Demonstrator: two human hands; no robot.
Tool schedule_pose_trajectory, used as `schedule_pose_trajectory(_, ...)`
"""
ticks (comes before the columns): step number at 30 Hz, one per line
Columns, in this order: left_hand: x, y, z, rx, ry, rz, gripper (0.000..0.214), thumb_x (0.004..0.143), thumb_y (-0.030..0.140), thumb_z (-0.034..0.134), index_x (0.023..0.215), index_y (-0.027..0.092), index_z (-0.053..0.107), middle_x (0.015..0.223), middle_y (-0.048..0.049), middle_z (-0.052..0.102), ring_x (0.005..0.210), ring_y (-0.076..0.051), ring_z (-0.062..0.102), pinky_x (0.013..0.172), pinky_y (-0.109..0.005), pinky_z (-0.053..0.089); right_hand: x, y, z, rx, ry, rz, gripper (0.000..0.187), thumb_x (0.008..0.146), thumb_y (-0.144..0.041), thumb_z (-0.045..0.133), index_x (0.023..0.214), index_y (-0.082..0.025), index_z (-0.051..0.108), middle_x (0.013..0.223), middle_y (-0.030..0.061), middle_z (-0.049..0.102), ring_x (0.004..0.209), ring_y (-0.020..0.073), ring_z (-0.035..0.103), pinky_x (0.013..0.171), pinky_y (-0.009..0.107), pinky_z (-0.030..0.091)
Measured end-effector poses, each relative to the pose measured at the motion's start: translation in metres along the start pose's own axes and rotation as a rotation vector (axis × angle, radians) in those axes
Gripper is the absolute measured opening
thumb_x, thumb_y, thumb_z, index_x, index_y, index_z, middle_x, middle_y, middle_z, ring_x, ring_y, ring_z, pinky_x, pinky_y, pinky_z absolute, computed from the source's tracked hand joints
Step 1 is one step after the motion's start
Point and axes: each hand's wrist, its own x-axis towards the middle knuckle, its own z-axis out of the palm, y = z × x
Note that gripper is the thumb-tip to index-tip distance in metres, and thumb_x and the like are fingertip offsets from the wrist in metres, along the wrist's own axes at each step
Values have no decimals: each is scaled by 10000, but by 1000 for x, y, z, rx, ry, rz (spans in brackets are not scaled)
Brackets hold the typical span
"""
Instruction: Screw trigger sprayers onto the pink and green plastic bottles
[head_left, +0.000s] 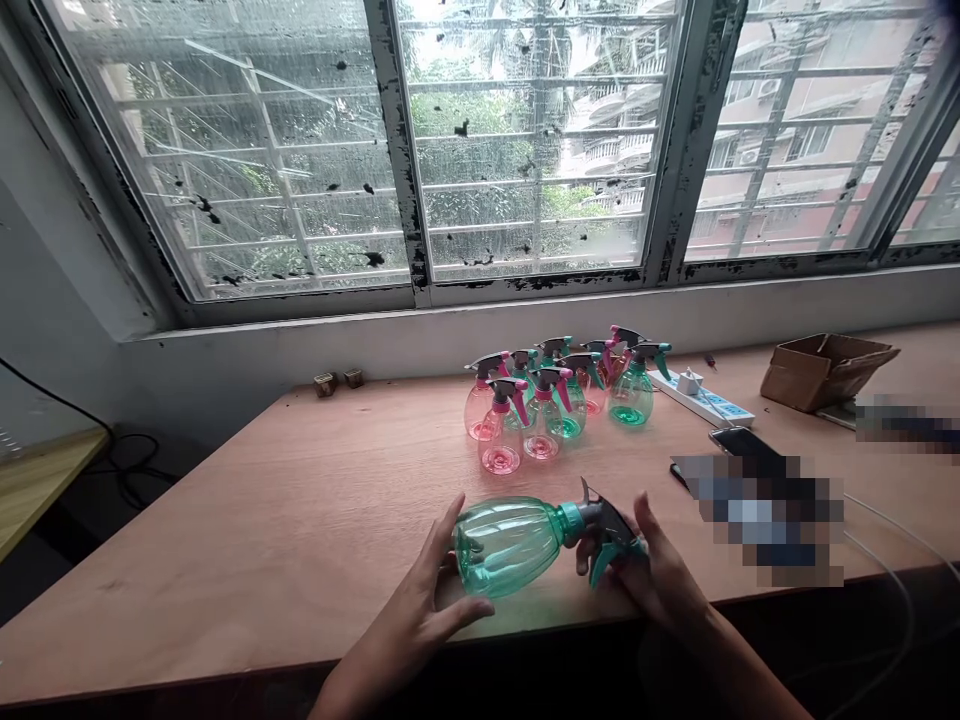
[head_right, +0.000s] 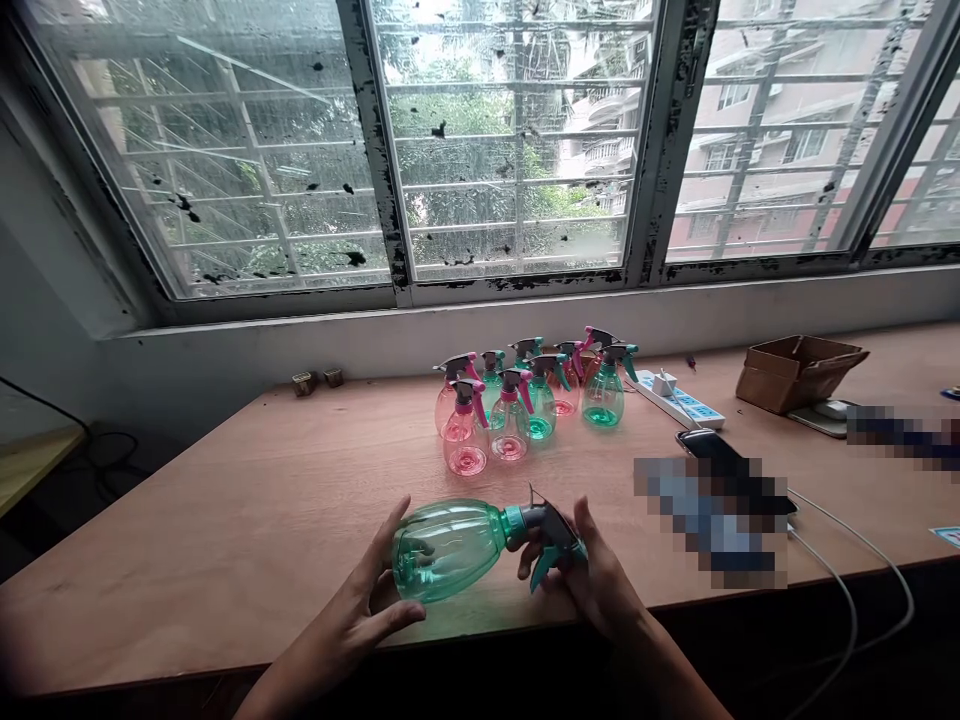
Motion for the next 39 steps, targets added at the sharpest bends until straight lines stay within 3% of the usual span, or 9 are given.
schedule_pose_trajectory(2,1,2,0,60,-1,11,816,893,361,665,1542,365,171,1598,-58,261,1400,-314,378,1189,-484,280,-2,1,-2,-28,-48,-81,805,846,-841,263,949,-191,727,968,162,734,846,292,674,575,320,500)
schedule_pose_trajectory(5,2,5,-1,144,9,22,706,915,402,626,1518,298,273,1564,-75,344,1459,-330,273,1212,-489,226,-3,2,-2,-102,-128,-228,781,803,-844,389,1185,-228,679,1195,180,674,1105,383,602,646,390,546)
schedule_pose_trajectory(10,5,10,-1,220,9,-4,691,863,412,698,1455,273,368,1493,-91,447,1409,-334,367,1183,-472,295,-4,1,4,-326,-199,-285,750,842,-619,635,1490,-329,392,1475,129,469,1309,375,459,820,457,575)
schedule_pose_trajectory(14,7,6,0,357,5,55,765,822,394,744,1467,262,353,1497,-126,428,1403,-349,370,1168,-509,307,-11,2,4,-484,-242,-249,782,878,-474,679,1533,-396,259,1602,93,293,1305,342,499,1026,530,471)
schedule_pose_trajectory(17,13,-7,2,548,-28,151,853,776,456,774,1489,274,342,1559,-144,345,1450,-388,266,1183,-585,225,-16,8,9,-697,-237,-290,773,874,-387,709,1530,-346,302,1588,110,337,1410,353,382,1144,567,319)
schedule_pose_trajectory(20,19,-20,5,715,-82,218,946,722,584,773,1502,266,341,1566,-153,349,1460,-427,225,1185,-652,98,-19,16,24,-797,-229,-281,897,873,-339,713,1572,-319,151,1599,121,317,1455,336,314,1174,549,280)
schedule_pose_trajectory(22,20,-21,6,757,-118,237,967,741,601,745,1527,256,301,1574,-154,343,1463,-425,225,1192,-643,83,-20,20,35,-831,-206,-284,969,859,-338,726,1578,-324,78,1620,113,267,1463,334,299,1176,535,289)
schedule_pose_trajectory(28,7,-2,8,671,-120,178,806,871,518,652,1543,265,285,1586,-117,351,1435,-378,335,1202,-551,220,-17,18,45,-847,-124,-267,830,834,-365,751,1518,-325,283,1514,102,462,1393,334,424,1142,499,362)
schedule_pose_trajectory(39,6,-1,6,694,-141,111,815,864,561,648,1539,282,287,1595,-89,342,1467,-322,302,1207,-519,240,14,-3,-6,-955,265,-148,874,828,-583,670,1520,-297,219,1432,146,536,1235,384,581,1014,533,465)
